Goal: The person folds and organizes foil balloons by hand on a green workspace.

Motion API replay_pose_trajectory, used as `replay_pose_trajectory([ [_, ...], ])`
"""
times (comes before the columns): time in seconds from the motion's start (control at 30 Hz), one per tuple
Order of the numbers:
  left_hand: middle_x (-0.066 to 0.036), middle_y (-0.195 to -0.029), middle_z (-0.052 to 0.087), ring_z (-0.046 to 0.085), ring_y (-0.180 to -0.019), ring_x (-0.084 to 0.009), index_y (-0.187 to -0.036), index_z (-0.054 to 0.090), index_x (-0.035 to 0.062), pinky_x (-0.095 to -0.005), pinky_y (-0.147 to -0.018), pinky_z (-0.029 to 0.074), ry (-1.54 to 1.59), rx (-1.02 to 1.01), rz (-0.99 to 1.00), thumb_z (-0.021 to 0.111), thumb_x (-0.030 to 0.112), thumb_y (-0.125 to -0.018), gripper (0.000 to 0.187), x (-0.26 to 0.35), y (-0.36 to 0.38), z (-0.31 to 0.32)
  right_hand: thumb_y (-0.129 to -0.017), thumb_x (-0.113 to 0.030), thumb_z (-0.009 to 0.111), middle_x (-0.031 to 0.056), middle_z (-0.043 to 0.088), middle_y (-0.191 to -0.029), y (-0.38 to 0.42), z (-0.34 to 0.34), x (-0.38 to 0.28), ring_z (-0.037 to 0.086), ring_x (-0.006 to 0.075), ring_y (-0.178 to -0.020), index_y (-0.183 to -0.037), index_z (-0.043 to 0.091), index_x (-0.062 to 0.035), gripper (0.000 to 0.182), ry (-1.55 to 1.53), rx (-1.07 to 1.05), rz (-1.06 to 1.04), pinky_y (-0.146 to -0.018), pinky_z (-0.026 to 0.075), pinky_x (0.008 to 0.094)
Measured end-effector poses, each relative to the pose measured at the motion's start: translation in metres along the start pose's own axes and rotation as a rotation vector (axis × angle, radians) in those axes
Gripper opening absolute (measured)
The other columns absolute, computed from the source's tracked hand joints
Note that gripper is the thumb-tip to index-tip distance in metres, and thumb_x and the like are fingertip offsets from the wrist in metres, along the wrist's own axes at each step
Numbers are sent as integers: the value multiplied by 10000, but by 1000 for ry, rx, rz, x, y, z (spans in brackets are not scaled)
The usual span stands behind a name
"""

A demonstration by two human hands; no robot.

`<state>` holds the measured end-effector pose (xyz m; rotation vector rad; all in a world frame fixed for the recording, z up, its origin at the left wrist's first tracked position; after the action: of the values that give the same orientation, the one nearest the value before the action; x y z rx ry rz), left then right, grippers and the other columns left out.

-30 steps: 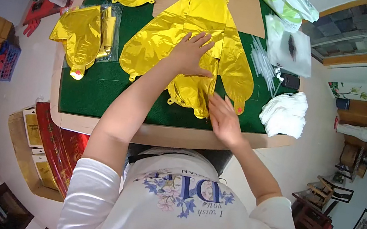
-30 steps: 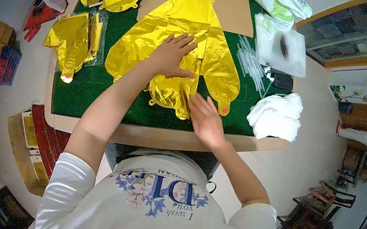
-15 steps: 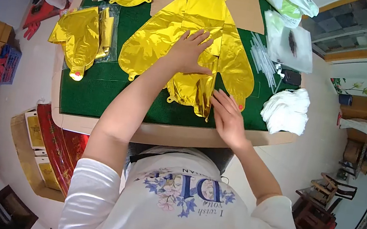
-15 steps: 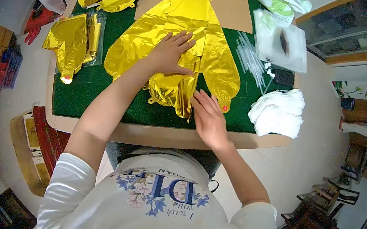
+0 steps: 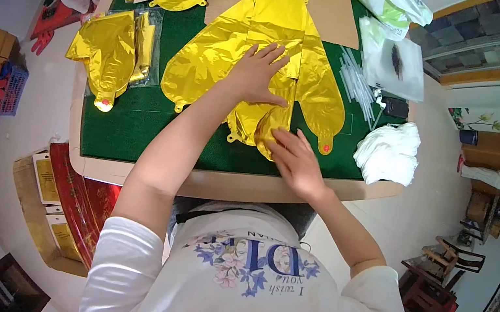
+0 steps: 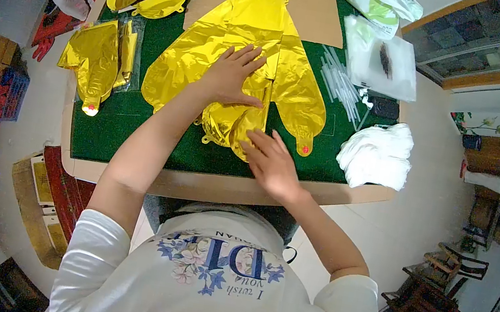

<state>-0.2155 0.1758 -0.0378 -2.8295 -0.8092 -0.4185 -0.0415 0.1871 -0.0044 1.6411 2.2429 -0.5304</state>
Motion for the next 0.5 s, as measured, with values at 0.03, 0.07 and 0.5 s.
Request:
replay_pose_trajectory([
  [0.03, -113, -1516, 274, 220, -1413, -292, -1446, 322, 107, -482, -1145, 180, 0, 0, 1, 625, 753, -653, 1067, 0, 0, 0, -855, -71, 604, 136, 528, -1301, -3, -11, 7, 466, 320, -1251, -1237, 577, -90, 384, -35, 60, 33, -1056, 329, 501],
  [0.07, -113, -1516, 274, 221, -1413, -291, -1446, 322, 107, -481, -1145, 181, 2, 0, 1, 623, 753, -654, 1065, 0, 0, -1, -860, -62, 593, 139, 534, -1296, -6, -20, 15, 472, 323, -1245, -1239, 570, -64, 379, -70, 119, 68, -1056, 332, 493],
  [0.5, -119, -1519, 266, 205, -1422, -268, -1441, 330, 93, -469, -1155, 156, 1, -30, -6, 617, 781, -625, 1105, 0, 0, 0, -883, -95, 588, 137, 536, -1308, -44, -26, 62, 471, 332, -1249, -1244, 562, -40, 367, 116, 228, 123, -1059, 347, 473],
])
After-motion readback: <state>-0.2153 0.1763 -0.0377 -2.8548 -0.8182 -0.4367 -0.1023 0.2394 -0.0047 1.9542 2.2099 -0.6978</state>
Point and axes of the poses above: each hand's wrist, its own y-axis away from the middle knuckle, its own z-axis out of the palm, x = y × z, the point moved 10 cm from there along -y, towards the middle knuckle
